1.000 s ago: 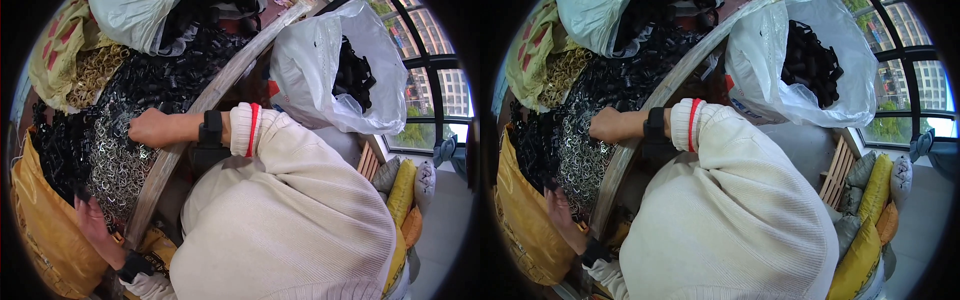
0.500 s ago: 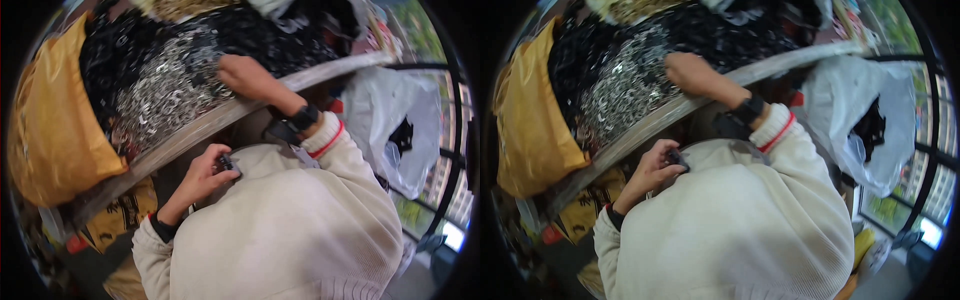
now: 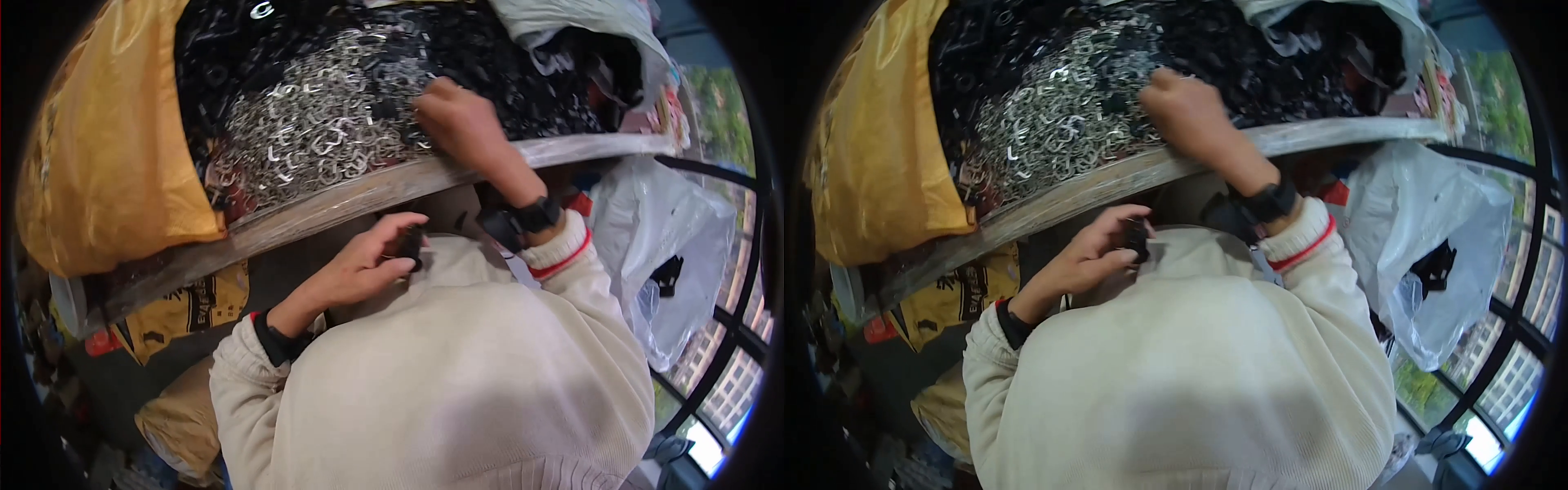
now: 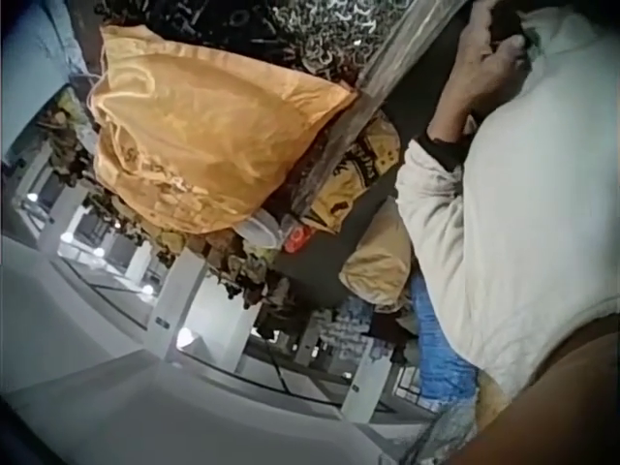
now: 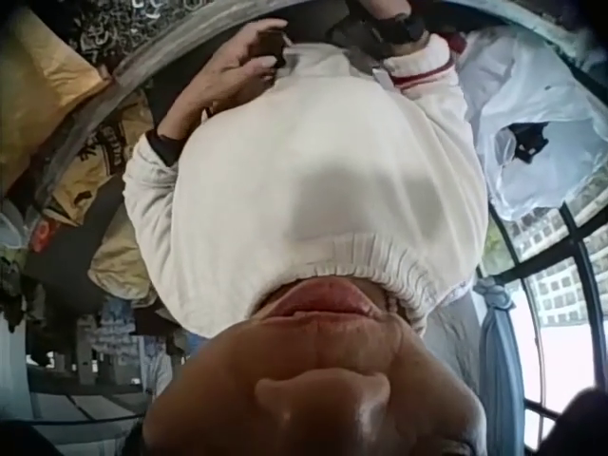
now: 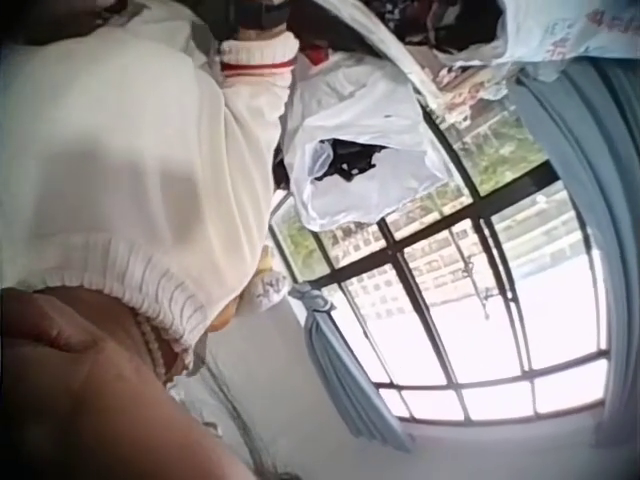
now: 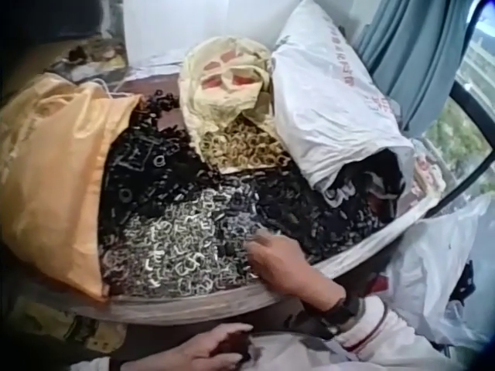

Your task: The person assembles components by hand, fitting a metal clip and a small beige piece into a black plastic housing. They then slide the assembly into a larger black plastic sleeve before placing the finished unit into a white bag.

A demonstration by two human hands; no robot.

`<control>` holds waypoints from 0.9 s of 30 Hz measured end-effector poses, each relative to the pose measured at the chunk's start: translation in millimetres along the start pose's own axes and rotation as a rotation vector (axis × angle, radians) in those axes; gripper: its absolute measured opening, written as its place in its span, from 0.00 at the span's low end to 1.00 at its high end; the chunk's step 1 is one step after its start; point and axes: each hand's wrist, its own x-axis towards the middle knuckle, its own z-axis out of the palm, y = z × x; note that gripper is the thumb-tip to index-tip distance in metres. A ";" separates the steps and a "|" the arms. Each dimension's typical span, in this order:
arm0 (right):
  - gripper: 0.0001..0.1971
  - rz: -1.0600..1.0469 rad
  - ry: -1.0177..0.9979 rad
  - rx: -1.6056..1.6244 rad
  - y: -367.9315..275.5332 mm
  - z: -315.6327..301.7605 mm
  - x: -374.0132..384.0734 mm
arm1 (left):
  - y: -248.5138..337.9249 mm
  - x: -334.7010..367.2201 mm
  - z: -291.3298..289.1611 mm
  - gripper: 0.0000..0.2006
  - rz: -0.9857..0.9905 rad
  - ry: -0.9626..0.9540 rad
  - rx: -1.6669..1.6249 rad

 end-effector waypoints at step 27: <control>0.07 0.551 -0.091 1.382 -24.4 -9.5 0.4 | 16.3 73.0 -30.0 0.08 0.144 0.706 -0.109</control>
